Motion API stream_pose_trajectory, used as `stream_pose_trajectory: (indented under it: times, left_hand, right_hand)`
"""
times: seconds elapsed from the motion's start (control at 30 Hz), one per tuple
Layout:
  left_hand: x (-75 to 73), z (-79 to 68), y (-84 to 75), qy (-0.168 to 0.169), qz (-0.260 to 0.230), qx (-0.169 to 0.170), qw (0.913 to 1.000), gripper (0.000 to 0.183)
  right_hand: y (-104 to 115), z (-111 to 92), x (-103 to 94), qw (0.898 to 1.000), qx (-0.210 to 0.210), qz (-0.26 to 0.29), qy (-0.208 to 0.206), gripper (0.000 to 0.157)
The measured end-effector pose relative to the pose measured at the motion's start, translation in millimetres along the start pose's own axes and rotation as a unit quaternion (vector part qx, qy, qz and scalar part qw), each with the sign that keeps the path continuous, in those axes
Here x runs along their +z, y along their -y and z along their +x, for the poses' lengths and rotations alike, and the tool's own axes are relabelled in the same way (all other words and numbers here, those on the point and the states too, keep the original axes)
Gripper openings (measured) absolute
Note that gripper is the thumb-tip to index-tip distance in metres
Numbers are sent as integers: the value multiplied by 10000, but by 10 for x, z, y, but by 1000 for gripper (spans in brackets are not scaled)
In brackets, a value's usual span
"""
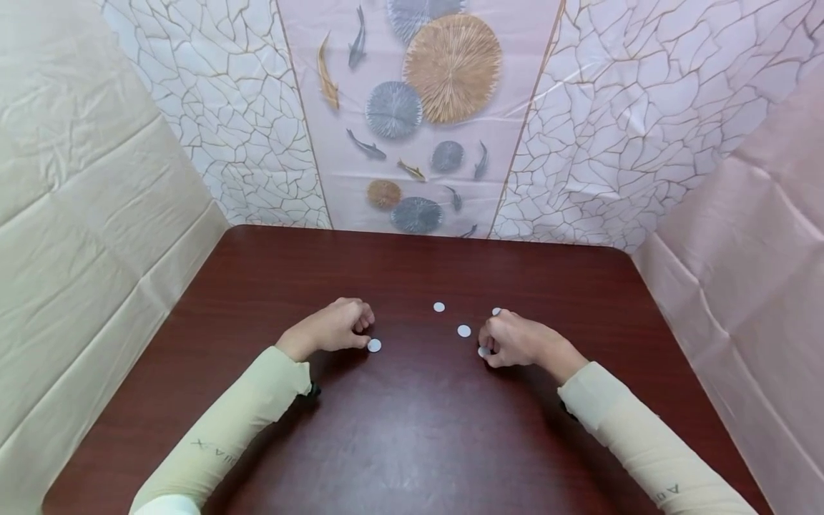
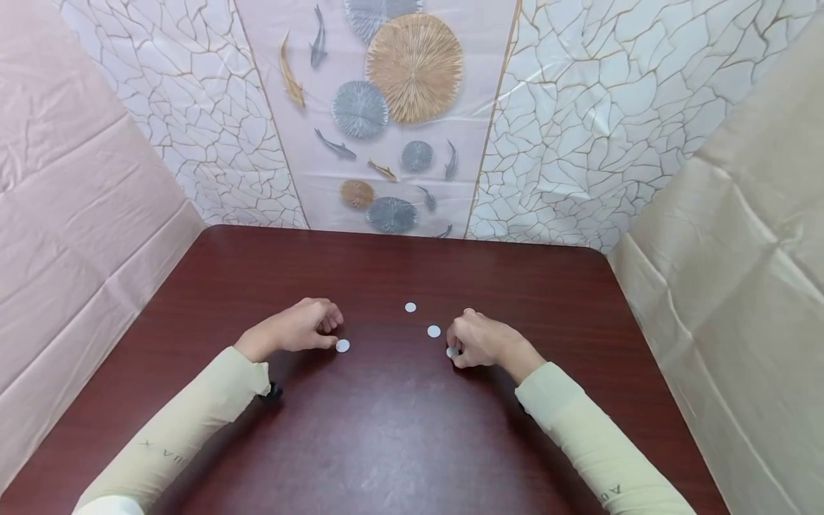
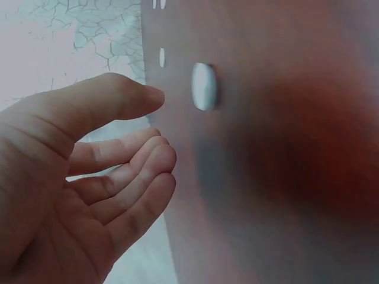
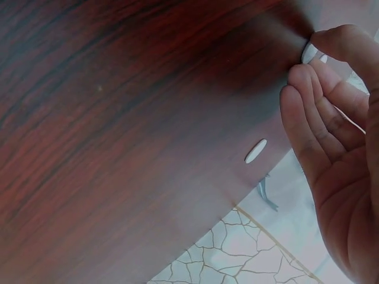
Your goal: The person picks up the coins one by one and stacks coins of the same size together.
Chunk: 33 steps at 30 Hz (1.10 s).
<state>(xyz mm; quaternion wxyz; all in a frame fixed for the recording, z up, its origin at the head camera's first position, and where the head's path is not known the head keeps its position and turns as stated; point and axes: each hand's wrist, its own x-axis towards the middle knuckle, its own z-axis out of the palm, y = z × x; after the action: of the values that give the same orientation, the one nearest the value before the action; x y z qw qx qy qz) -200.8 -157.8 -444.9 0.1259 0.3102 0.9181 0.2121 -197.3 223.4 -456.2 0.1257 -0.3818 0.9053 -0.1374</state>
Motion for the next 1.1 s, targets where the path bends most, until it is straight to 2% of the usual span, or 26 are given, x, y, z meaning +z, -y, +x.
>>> stream_pose_trajectory:
  times: [0.27,0.5,0.73,1.1]
  left_hand:
    - [-41,486,-203,91,303,200,9993,32]
    - [23,834,-338,245,325,65,9992,32]
    - [71,1070,-393,284,347,-73,9990,31]
    - [202,1343,-528,263,691,78,9972,26]
  right_hand:
    - [-19,-19,23,9995,-213,-56,-207,6]
    - [-23,-38,32,9996,-162,17,-212,3]
    - [-15,-37,21,9997,-121,-37,-215,3]
    - [-14,-43,1,9998,-140,90,-120,4]
